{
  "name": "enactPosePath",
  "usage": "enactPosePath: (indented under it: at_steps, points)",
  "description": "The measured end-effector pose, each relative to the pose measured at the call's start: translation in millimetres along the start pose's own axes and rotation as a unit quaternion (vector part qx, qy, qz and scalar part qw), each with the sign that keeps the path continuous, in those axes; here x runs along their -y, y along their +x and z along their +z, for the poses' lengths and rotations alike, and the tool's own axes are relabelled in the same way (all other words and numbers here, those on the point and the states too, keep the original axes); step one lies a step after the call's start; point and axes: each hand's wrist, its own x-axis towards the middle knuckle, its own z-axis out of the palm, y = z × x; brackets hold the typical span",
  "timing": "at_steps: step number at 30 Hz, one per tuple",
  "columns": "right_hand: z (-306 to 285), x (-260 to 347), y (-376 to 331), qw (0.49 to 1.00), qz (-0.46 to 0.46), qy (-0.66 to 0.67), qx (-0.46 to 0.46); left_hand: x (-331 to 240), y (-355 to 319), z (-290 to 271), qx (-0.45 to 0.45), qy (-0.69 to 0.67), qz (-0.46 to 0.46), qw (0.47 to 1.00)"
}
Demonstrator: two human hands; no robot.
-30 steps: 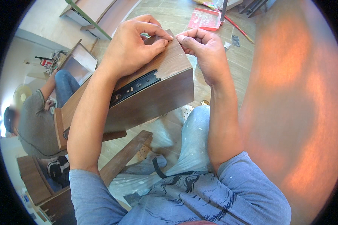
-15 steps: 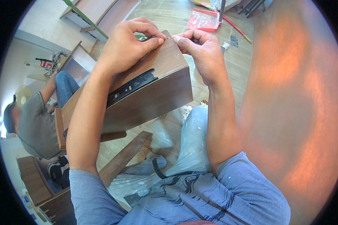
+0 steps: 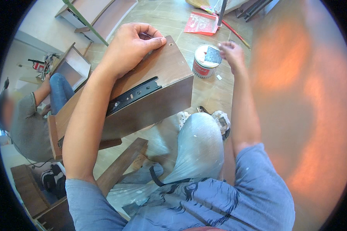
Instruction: The person assembles a wooden drawer unit by attaching a metal slide rail and a curved wooden panel. They use a staple gun to secure the panel and a sanding block to smooth the edges, then wipe the surface with a cloth.
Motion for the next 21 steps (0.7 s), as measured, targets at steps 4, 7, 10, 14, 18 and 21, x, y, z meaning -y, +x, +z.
enactPosePath:
  at_steps: [4, 7, 10, 14, 18, 21]
  points:
    - [1.2, -125.3, 68.3, 0.961, 0.139, -0.227, -0.075, -2.2, 1.4, 1.0, -0.01, -0.063, -0.037, 0.997]
    - [12.8, -186.3, 93.0, 0.942, 0.115, -0.28, -0.146, -5.7, -2.6, 0.1, -0.028, -0.029, -0.096, 0.995]
    - [16.6, -212.1, 106.8, 0.944, 0.162, -0.22, -0.187, -2.0, 7.0, -0.1, -0.009, -0.074, -0.071, 0.995]
    - [5.3, -174.2, 69.8, 0.973, 0.045, -0.132, -0.182, 7.3, 7.7, 0.6, -0.006, -0.02, -0.022, 1.0]
    - [-26.0, -87.1, -26.3, 0.972, -0.082, 0.188, -0.119, 5.3, 2.6, 9.5, -0.11, -0.094, 0.042, 0.989]
    - [-34.8, -32.4, -88.7, 0.976, -0.096, 0.172, -0.089, -3.5, 6.5, 5.0, -0.114, -0.189, 0.013, 0.975]
